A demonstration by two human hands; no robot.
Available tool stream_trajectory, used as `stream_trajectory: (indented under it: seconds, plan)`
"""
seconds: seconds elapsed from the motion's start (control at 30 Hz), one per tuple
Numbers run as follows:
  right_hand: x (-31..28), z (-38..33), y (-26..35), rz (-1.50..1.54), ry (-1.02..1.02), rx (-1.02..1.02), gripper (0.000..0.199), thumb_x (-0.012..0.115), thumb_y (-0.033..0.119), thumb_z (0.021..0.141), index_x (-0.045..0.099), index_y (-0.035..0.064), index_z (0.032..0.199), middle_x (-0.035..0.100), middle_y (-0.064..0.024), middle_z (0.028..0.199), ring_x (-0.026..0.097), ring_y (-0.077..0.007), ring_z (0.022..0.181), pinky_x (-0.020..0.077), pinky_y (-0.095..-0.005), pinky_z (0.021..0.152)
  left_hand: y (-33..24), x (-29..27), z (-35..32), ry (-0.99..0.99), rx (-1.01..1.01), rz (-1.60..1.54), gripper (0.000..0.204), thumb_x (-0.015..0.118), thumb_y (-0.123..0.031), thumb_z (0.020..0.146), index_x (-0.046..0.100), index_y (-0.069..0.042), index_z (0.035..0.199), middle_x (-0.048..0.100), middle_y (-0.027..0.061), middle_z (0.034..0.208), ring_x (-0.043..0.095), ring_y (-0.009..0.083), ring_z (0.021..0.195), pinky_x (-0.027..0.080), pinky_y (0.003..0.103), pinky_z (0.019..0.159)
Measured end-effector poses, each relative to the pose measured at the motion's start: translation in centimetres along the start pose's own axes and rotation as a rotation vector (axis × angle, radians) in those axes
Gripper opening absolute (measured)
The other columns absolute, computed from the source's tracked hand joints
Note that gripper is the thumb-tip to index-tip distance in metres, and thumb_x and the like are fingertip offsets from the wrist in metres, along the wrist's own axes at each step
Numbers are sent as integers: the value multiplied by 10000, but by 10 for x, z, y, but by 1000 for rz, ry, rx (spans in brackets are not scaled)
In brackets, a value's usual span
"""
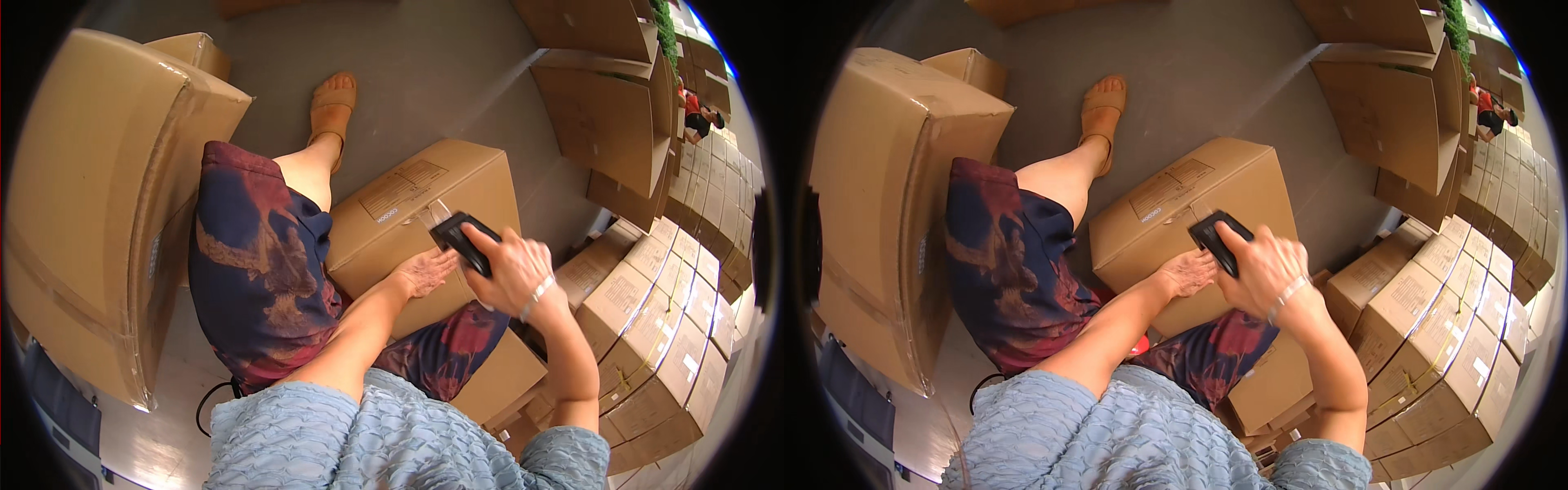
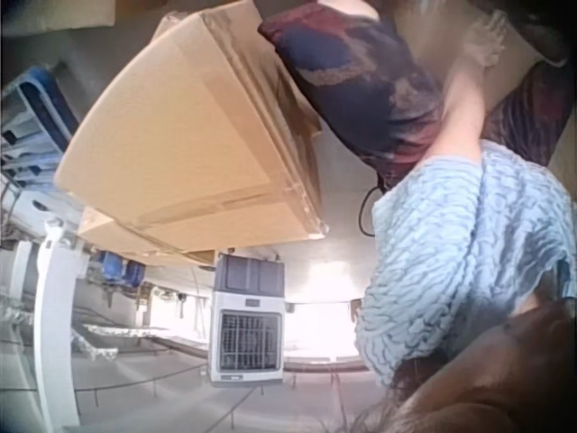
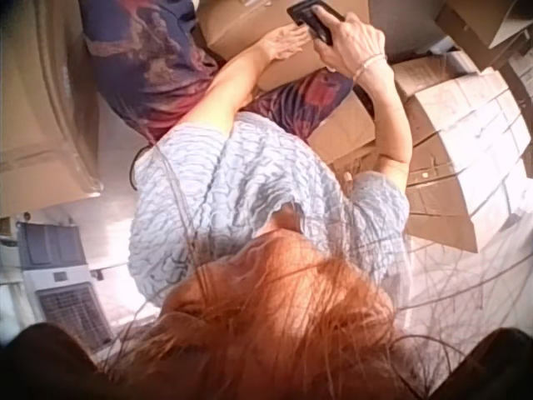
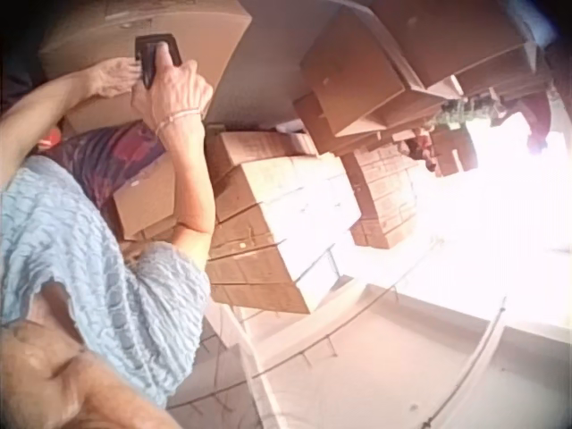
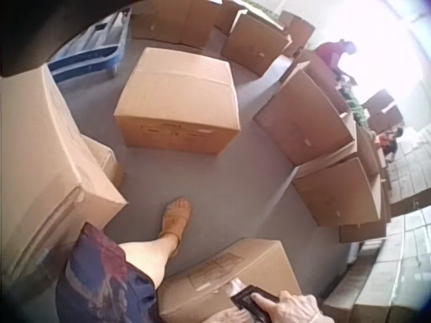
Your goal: The person fastens a belt buckle around their waist, picks up a tape dispenser, and seals cardboard boxes containing potted plants by folding the box flaps and applying tape.
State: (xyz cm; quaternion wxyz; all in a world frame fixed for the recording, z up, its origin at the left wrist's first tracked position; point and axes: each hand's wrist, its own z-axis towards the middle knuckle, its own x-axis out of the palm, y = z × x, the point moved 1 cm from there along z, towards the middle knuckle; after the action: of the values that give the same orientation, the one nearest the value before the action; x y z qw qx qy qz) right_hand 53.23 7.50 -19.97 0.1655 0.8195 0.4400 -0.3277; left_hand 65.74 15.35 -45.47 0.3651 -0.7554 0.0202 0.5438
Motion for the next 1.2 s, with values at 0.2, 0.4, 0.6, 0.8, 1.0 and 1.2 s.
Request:
stream_trajectory:
  seconds: [0.2, 0.4, 0.6, 0.8, 1.0, 1.2]
  plan:
    - [47, -65, -18, 12, 86, 134, 639, 687, 317, 768, 565, 232, 1390, 572, -222, 863, 673, -389, 757, 513, -497, 672, 0, -9, -8, -168, 3, 161, 641, 393, -412, 1015, 291, -78, 1552, 275, 44, 1625, 140, 252, 1526, 9, 513, 1247]
    - [75, -66, -25, 1, 90, 127, 656, 694, 307, 762, 551, 238, 1399, 588, -221, 871, 681, -392, 760, 524, -491, 673, -3, -2, -5, -230, -38, 189, 632, 410, -408, 1001, 323, -103, 1547, 241, 25, 1639, 52, 243, 1541, -5, 514, 1247]
    - [88, -65, -31, 34, 58, 115, 629, 676, 294, 771, 561, 223, 1386, 603, -230, 880, 680, -402, 745, 530, -497, 679, -24, -8, 1, -45, -122, 438, 644, 479, -348, 927, 400, -100, 1516, 252, 72, 1633, 90, 254, 1540, 4, 479, 1255]
    - [105, -66, -42, 56, 10, 102, 627, 657, 270, 775, 553, 228, 1391, 613, -239, 909, 680, -407, 792, 533, -494, 712, -15, 5, 14, 32, 229, 223, 435, 496, -225, 923, 592, -19, 1293, 606, 87, 1340, 473, 263, 1343, 293, 498, 1145]
    - [117, -59, -44, 62, 48, 86, 608, 654, 267, 783, 546, 223, 1380, 613, -242, 905, 684, -416, 813, 528, -500, 729, -15, 17, 11, -111, 222, 114, 347, 502, -213, 895, 649, -55, 1166, 631, 104, 1289, 541, 250, 1272, 376, 440, 1087]
    - [125, -48, -40, 27, 74, 85, 608, 657, 281, 793, 536, 237, 1387, 608, -244, 927, 682, -412, 825, 524, -504, 752, -15, 23, 7, -398, 787, 27, 275, 590, -207, 836, 662, -50, 1049, 680, 90, 1132, 647, 290, 1075, 491, 408, 928]
